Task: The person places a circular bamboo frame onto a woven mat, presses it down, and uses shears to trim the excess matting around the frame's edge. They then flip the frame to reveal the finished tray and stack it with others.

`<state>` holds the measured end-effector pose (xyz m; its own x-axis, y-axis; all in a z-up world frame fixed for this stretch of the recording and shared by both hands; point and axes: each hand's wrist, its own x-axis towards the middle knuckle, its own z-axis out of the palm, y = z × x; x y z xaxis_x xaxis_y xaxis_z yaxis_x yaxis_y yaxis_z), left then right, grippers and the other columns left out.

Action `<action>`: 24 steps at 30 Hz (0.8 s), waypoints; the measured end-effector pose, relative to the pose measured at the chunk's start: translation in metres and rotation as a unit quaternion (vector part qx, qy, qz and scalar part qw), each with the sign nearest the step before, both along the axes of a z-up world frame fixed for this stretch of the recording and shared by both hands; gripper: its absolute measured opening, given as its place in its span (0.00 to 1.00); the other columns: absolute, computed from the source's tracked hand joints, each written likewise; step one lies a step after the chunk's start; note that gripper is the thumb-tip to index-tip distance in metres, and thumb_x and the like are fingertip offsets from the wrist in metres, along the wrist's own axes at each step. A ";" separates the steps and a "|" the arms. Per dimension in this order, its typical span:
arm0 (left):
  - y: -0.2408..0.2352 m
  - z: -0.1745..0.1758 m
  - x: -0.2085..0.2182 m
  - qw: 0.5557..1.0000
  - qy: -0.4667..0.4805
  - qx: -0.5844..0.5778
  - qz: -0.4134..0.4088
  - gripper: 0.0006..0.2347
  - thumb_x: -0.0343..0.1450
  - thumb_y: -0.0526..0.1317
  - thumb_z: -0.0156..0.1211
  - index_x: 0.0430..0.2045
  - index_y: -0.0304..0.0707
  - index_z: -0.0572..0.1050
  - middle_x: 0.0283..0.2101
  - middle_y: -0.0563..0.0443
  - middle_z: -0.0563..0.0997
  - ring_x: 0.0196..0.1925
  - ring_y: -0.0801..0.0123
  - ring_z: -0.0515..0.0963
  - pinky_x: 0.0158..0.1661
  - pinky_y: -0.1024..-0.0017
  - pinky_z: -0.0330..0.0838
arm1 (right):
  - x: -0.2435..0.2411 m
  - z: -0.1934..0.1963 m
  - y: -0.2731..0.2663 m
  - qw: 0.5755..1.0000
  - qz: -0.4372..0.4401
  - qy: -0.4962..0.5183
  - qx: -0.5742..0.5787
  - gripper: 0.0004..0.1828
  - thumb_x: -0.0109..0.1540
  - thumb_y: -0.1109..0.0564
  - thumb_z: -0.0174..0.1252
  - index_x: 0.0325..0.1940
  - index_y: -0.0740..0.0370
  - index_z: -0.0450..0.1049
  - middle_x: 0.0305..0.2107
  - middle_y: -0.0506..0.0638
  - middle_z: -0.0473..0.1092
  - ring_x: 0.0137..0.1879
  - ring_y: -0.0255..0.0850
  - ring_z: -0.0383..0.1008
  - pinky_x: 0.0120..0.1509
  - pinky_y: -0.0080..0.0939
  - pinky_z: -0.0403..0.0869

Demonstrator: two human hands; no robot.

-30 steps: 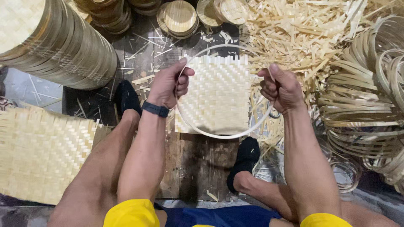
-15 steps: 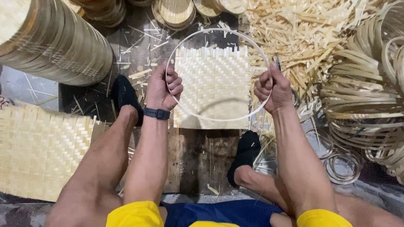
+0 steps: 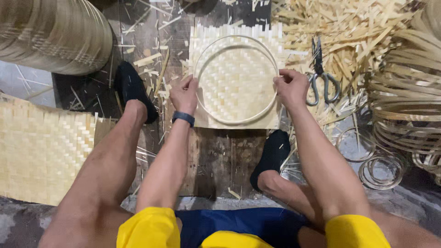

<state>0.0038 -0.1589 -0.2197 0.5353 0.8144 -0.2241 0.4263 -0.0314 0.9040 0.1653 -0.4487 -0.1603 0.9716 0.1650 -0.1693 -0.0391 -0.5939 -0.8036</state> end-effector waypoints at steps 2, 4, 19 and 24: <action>0.007 -0.006 -0.002 0.988 0.060 0.133 -0.057 0.10 0.66 0.41 0.71 0.39 0.43 0.85 0.36 0.42 0.85 0.39 0.58 0.84 0.42 0.64 0.77 | -0.002 -0.012 -0.001 0.996 0.014 -0.067 -0.061 0.15 0.56 0.57 0.67 0.45 0.64 0.83 0.27 0.56 0.78 0.33 0.42 0.78 0.41 0.41 0.76; 0.008 0.002 0.000 0.980 0.077 0.164 -0.080 0.11 0.65 0.40 0.71 0.39 0.41 0.85 0.34 0.39 0.83 0.38 0.54 0.83 0.42 0.62 0.75 | -0.007 -0.020 0.000 0.983 0.031 -0.161 -0.077 0.14 0.56 0.56 0.70 0.44 0.64 0.84 0.29 0.59 0.78 0.34 0.46 0.79 0.43 0.43 0.76; 0.013 0.042 0.011 0.971 0.153 0.163 -0.085 0.08 0.60 0.41 0.74 0.29 0.43 0.86 0.30 0.43 0.85 0.33 0.55 0.85 0.41 0.64 0.77 | -0.010 -0.014 0.001 0.997 -0.011 -0.045 -0.061 0.12 0.56 0.55 0.70 0.40 0.62 0.84 0.28 0.57 0.79 0.33 0.43 0.81 0.44 0.40 0.77; 0.015 0.029 0.014 0.971 0.156 0.164 -0.074 0.09 0.58 0.41 0.74 0.29 0.42 0.86 0.29 0.45 0.86 0.32 0.57 0.85 0.40 0.65 0.78 | -0.012 -0.013 0.002 0.998 -0.033 -0.033 -0.049 0.13 0.54 0.56 0.71 0.41 0.63 0.84 0.28 0.57 0.79 0.34 0.43 0.81 0.45 0.40 0.77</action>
<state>0.0182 -0.1442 -0.1910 0.5995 0.7886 -0.1368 0.6472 -0.3771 0.6625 0.1536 -0.4468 -0.1736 0.9893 0.0861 -0.1177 -0.0304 -0.6674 -0.7441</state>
